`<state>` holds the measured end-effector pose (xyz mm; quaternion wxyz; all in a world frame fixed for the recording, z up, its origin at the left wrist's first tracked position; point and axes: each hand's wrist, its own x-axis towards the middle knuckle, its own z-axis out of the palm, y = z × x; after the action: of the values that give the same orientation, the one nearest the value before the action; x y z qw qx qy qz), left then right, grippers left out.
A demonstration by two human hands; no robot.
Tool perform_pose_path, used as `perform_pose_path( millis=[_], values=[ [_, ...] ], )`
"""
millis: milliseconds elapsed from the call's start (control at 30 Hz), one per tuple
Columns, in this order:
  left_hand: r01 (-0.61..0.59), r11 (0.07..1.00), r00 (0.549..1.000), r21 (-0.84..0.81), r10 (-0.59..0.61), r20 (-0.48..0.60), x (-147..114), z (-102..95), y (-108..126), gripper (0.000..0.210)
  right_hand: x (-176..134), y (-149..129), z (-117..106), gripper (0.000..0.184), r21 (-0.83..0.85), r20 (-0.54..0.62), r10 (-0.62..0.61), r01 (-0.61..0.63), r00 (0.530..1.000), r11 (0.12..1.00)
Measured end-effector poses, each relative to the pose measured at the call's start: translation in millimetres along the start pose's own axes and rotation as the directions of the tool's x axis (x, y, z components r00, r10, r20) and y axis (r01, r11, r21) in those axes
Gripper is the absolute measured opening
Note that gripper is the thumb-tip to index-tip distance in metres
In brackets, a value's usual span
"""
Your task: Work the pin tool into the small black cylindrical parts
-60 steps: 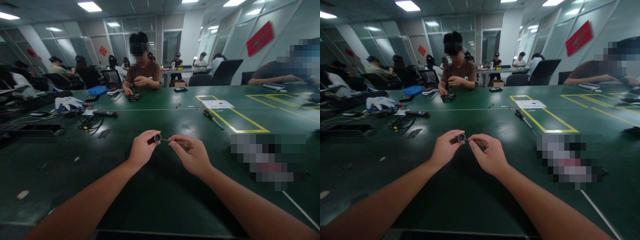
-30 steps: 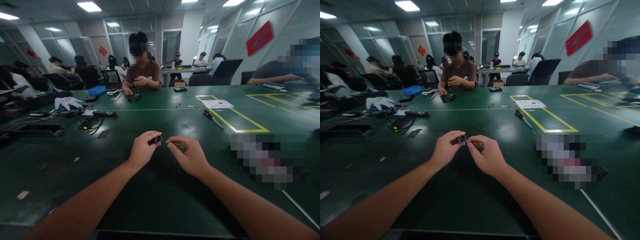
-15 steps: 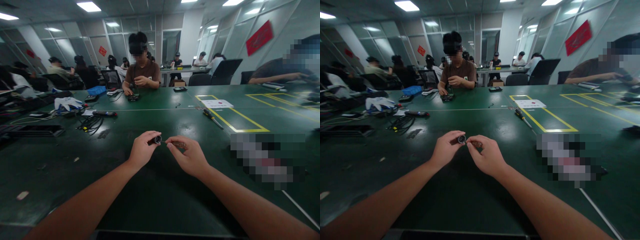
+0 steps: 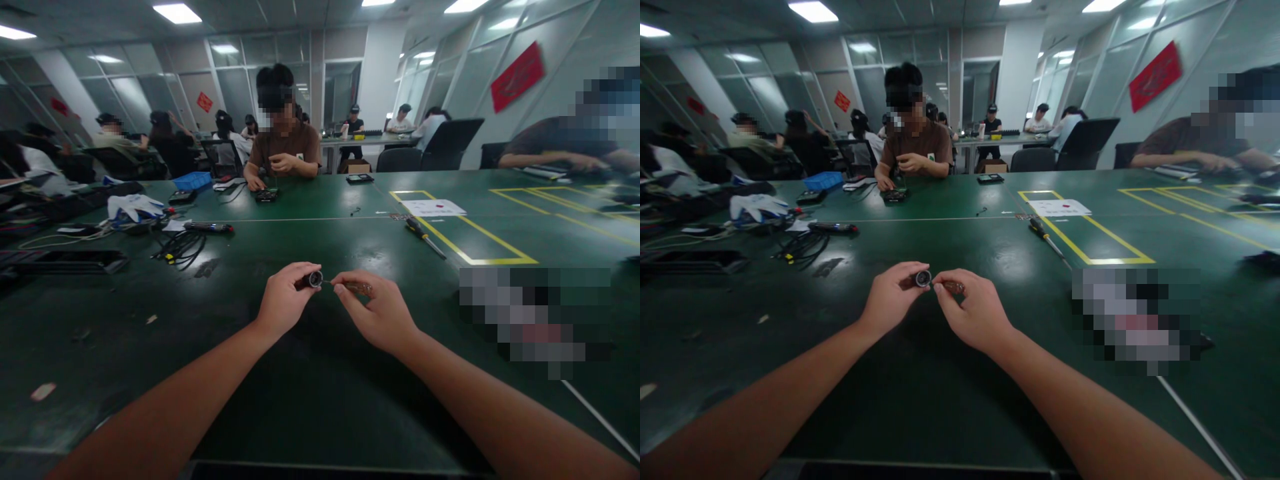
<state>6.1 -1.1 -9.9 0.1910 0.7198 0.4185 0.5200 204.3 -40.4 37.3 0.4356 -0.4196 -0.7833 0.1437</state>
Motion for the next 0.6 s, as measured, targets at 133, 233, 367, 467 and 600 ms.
perform_pose_path(
  millis=[133,233,367,467,600],
  values=[
    [0.002,1.0,1.0,0.007,-0.002,-0.011,0.4,-0.2,0.6,0.039,-0.6,-1.5,-0.8,0.013,-0.012,-0.013,-0.015,0.015,1.0,1.0],
    [0.003,1.0,1.0,0.001,-0.003,-0.009,0.1,0.3,0.8,0.039,-0.3,-2.7,-1.4,0.014,-0.024,-0.02,-0.009,0.008,1.0,1.0],
    [0.007,1.0,1.0,-0.021,-0.007,-0.012,-0.1,1.0,0.4,0.038,0.7,-2.6,-1.7,0.014,-0.031,-0.006,-0.014,0.014,1.0,0.999],
    [0.008,1.0,1.0,-0.026,-0.009,-0.02,0.4,0.6,1.0,0.037,0.2,-2.4,-2.1,0.014,-0.033,-0.01,-0.019,0.019,1.0,0.999],
    [0.011,1.0,1.0,-0.028,-0.011,-0.013,0.4,0.1,2.6,0.038,-0.8,-2.3,-2.0,0.013,-0.022,-0.029,-0.008,0.007,1.0,1.0]
  ],
)
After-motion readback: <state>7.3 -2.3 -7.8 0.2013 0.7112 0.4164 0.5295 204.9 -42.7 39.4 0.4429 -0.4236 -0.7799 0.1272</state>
